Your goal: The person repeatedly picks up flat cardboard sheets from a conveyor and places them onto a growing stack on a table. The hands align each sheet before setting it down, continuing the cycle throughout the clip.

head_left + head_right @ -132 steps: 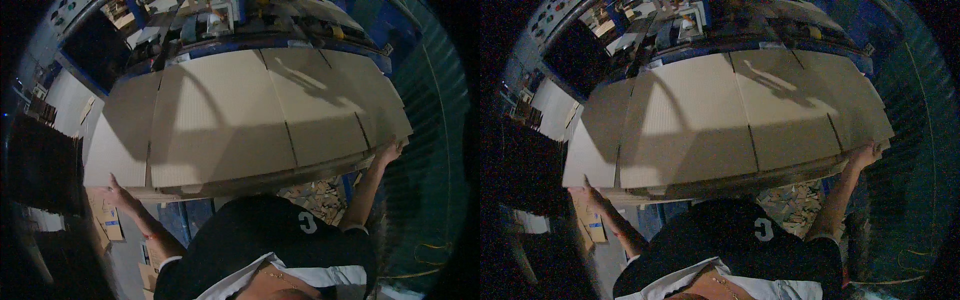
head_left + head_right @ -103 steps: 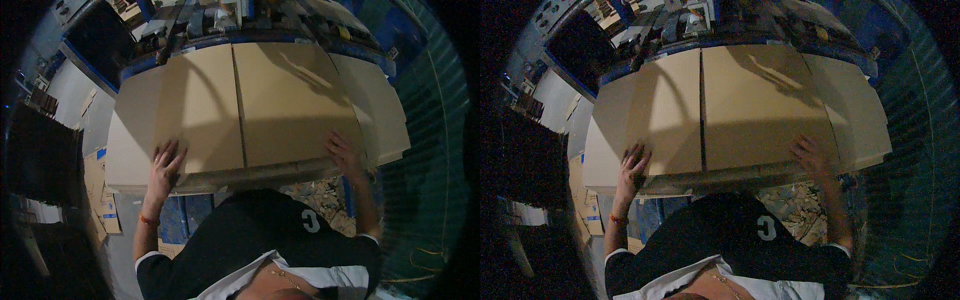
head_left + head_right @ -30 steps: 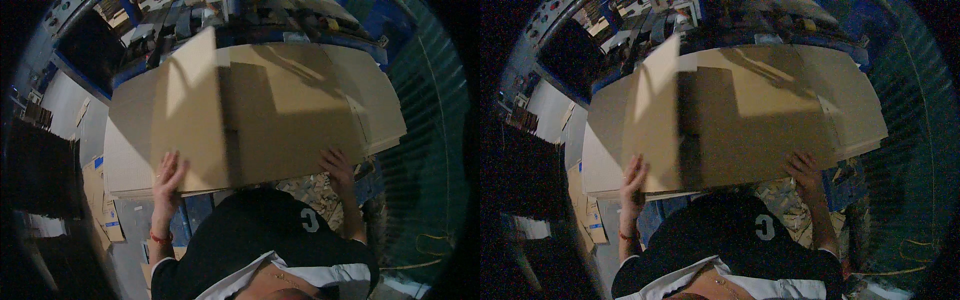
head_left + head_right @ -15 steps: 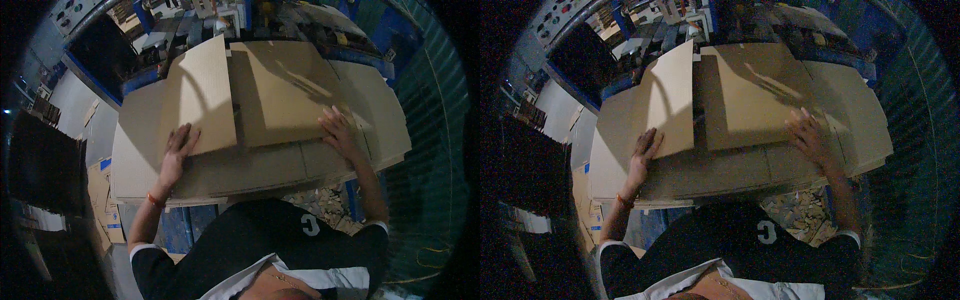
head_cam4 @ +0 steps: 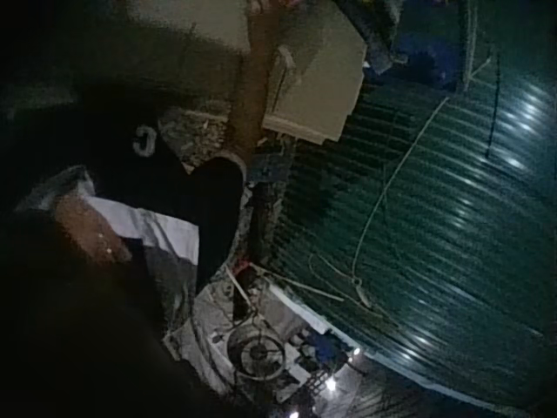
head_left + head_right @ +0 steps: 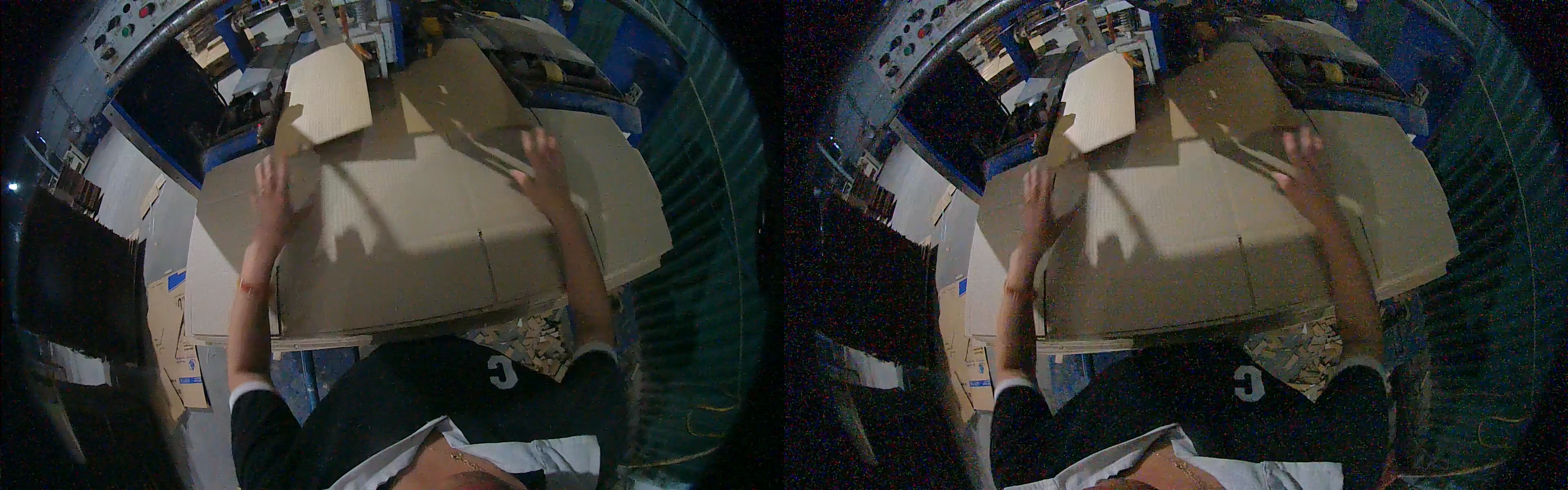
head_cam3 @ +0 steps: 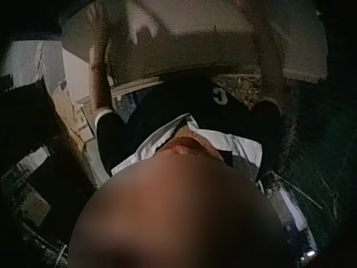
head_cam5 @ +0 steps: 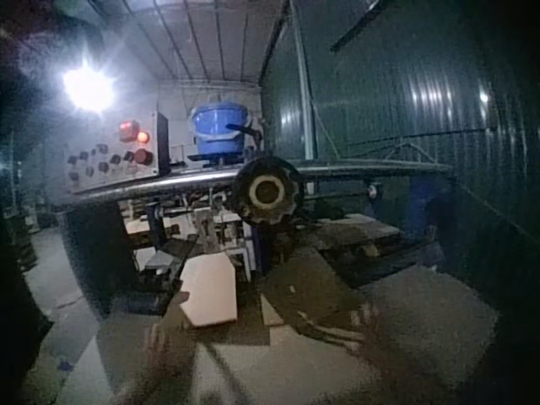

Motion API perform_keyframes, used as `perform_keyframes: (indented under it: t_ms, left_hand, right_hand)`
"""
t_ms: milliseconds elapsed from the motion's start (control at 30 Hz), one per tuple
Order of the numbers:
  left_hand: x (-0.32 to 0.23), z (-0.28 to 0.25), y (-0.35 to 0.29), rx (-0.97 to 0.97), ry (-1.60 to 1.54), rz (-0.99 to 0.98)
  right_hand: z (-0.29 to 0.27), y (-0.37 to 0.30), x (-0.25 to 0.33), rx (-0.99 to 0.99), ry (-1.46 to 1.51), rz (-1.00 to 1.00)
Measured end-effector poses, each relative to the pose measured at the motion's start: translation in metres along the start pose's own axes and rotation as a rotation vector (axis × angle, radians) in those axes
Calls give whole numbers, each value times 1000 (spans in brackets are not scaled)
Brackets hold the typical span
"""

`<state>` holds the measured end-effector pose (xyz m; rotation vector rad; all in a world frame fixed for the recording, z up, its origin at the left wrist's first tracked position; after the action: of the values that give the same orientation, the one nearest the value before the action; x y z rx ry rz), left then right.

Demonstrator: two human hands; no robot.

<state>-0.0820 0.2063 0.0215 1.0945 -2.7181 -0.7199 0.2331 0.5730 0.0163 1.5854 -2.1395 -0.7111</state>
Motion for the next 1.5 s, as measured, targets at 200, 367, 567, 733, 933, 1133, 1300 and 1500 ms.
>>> perform_keyframes:
  t_ms: [200,367,567,733,933,1133,1300,1500]
  left_hand:
    - [111,-55,-176,-335,-150,-923]
    - [122,-32,-216,-171,0,-1279]
    - [116,-61,-200,-249,-157,-1168]
    - [136,-84,-213,-950,-1312,-854]
    - [163,-60,-193,-525,-1788,-836]
    - [96,-79,-213,-436,-1413,-865]
    - [-9,-83,-197,-97,-709,-204]
    - [-50,-78,-168,291,-262,238]
  right_hand:
    - [-77,-169,-59,90,-269,885]
    - [-66,-212,-100,206,-399,1128]
    - [-68,-204,-108,-640,278,1000]
    - [-84,-228,-160,-1192,789,1226]
    - [-138,-184,-161,-886,1194,913]
    - [-185,-179,26,-659,394,680]
    - [-126,-196,113,-210,402,276]
    - [-93,-180,103,74,387,55]
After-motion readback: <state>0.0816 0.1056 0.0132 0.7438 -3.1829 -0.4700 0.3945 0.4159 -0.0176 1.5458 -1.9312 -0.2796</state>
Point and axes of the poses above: each hand's wrist, its own y-axis towards the middle knuckle, its own z-axis out of the palm, x = y × z, the point moved 1 cm from there along y, towards the middle knuckle, and after that the axes turned 6 degrees about -z, right-handed, at the moved point
